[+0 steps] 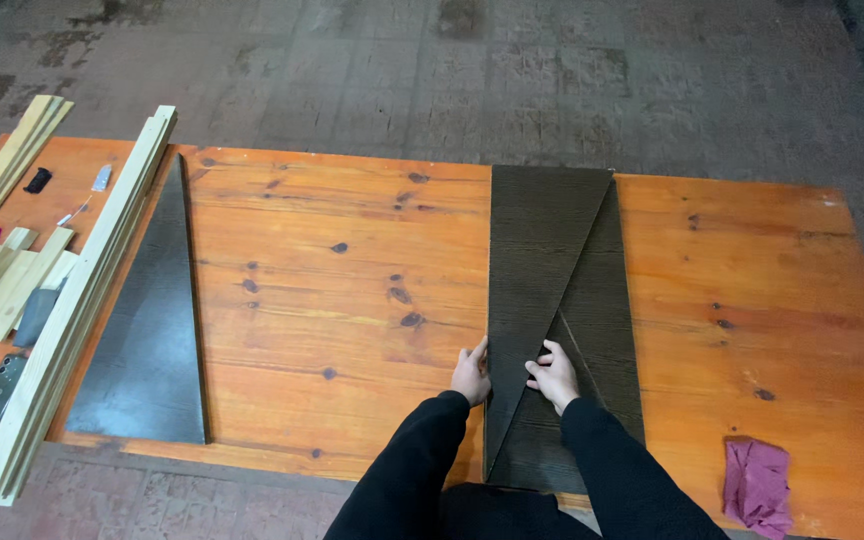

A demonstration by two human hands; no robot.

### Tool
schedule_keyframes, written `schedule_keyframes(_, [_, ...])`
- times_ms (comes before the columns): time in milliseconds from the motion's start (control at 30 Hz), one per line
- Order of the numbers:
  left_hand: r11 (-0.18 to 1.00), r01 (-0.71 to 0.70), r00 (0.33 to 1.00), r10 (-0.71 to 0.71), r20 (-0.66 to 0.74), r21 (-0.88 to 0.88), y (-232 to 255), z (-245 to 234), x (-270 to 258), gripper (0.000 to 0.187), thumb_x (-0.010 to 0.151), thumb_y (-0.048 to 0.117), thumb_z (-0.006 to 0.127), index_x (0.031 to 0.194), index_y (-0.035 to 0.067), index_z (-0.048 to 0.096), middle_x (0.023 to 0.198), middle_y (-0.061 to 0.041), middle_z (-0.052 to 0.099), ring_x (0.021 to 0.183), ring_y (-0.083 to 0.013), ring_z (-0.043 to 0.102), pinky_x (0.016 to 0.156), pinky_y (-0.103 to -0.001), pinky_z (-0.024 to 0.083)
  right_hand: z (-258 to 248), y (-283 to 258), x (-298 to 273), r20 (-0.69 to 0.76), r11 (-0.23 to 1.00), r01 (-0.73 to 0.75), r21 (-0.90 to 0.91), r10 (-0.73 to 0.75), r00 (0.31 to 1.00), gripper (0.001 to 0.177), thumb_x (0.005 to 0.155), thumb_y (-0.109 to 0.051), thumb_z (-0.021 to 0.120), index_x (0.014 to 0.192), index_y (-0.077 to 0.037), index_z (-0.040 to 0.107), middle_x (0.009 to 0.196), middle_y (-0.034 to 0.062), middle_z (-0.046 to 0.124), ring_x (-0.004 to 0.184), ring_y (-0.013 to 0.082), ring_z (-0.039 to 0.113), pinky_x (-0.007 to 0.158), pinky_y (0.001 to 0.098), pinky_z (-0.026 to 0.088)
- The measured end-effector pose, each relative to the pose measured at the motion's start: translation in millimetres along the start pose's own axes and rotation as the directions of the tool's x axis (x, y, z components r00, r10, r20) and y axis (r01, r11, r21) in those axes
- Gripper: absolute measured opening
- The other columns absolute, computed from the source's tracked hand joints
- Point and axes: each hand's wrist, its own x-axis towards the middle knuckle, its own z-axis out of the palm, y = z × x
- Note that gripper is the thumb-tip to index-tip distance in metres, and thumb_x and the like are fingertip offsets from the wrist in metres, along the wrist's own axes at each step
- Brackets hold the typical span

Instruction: The person wipes dark triangular wood panels and the surrounding wooden table surface with a pink cloth. They repeatedly pick up, flip, and reposition the panels while continuing to wipe the table.

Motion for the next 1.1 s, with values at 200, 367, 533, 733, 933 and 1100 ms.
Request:
schedule_keyframes(200, [0.997,0.048,0.995,-0.052,0.080,0.057,4,-9,-15,0.100,0.104,0.004,0.074,0.189,0.040,0.034,0.143,-0.017,0.057,0.137,-0.0470,0.073,0.124,-0.055,0.062,2,4,-4,0.027,0.999,0.005,0.033,-0.005,1.000,0.089,0.102,-0.002,0.085,0.179,0.002,0.041,0.150,0.0464,0.056,0.129,0.0564,0.070,0.087,0.0658,0.074])
schedule_keyframes(367, [0.978,0.125,0.983,-0.145,0.114,0.166,2,-5,-38,0.093,0.104,0.030,0.085,0.184,0.046,0.040,0.156,-0.015,0.062,0.147,-0.0411,0.071,0.130,-0.054,0.058,1,8,-8,0.004,1.000,0.013,-0.006,-0.013,1.000,0.085,0.103,-0.009,0.087,0.178,-0.003,0.048,0.151,0.0410,0.062,0.129,0.0530,0.072,0.081,0.0659,0.076])
schedule_keyframes(533, [0.976,0.160,0.956,-0.190,0.223,0.146,1,-14,-64,0.110,0.101,0.032,0.092,0.190,0.042,0.027,0.153,-0.015,0.061,0.145,-0.0390,0.072,0.129,-0.052,0.058,8,1,-22,-0.023,0.999,0.014,-0.048,-0.015,1.000,0.091,0.096,-0.008,0.093,0.176,-0.001,0.049,0.148,0.0384,0.062,0.123,0.0497,0.075,0.077,0.0604,0.078])
schedule_keyframes(733, [0.969,0.151,0.950,-0.197,0.241,0.197,7,-17,-67,0.114,0.104,0.033,0.091,0.192,0.039,0.018,0.148,-0.015,0.060,0.141,-0.0381,0.073,0.128,-0.053,0.059,9,-2,-25,-0.028,0.996,0.028,-0.087,-0.031,0.999,0.091,0.096,-0.009,0.093,0.176,-0.001,0.050,0.148,0.0365,0.060,0.118,0.0513,0.077,0.075,0.0566,0.078])
schedule_keyframes(933, [0.951,0.176,0.941,-0.238,0.239,0.253,19,-14,-72,0.110,0.108,0.033,0.086,0.192,0.036,0.015,0.156,-0.018,0.057,0.148,-0.0428,0.068,0.130,-0.055,0.057,10,7,-24,-0.033,0.995,0.071,-0.076,-0.074,0.997,0.089,0.097,-0.007,0.092,0.175,0.003,0.050,0.146,0.0395,0.058,0.117,0.0535,0.077,0.075,0.0558,0.078])
schedule_keyframes(1100, [0.951,0.203,0.930,-0.261,0.257,0.231,15,-16,-67,0.110,0.109,0.034,0.085,0.192,0.040,0.014,0.161,-0.018,0.056,0.151,-0.0429,0.067,0.131,-0.054,0.056,7,6,-20,-0.030,0.994,0.041,-0.106,-0.044,0.999,0.094,0.097,-0.013,0.093,0.178,-0.003,0.047,0.147,0.0363,0.062,0.110,0.0520,0.082,0.074,0.0520,0.079])
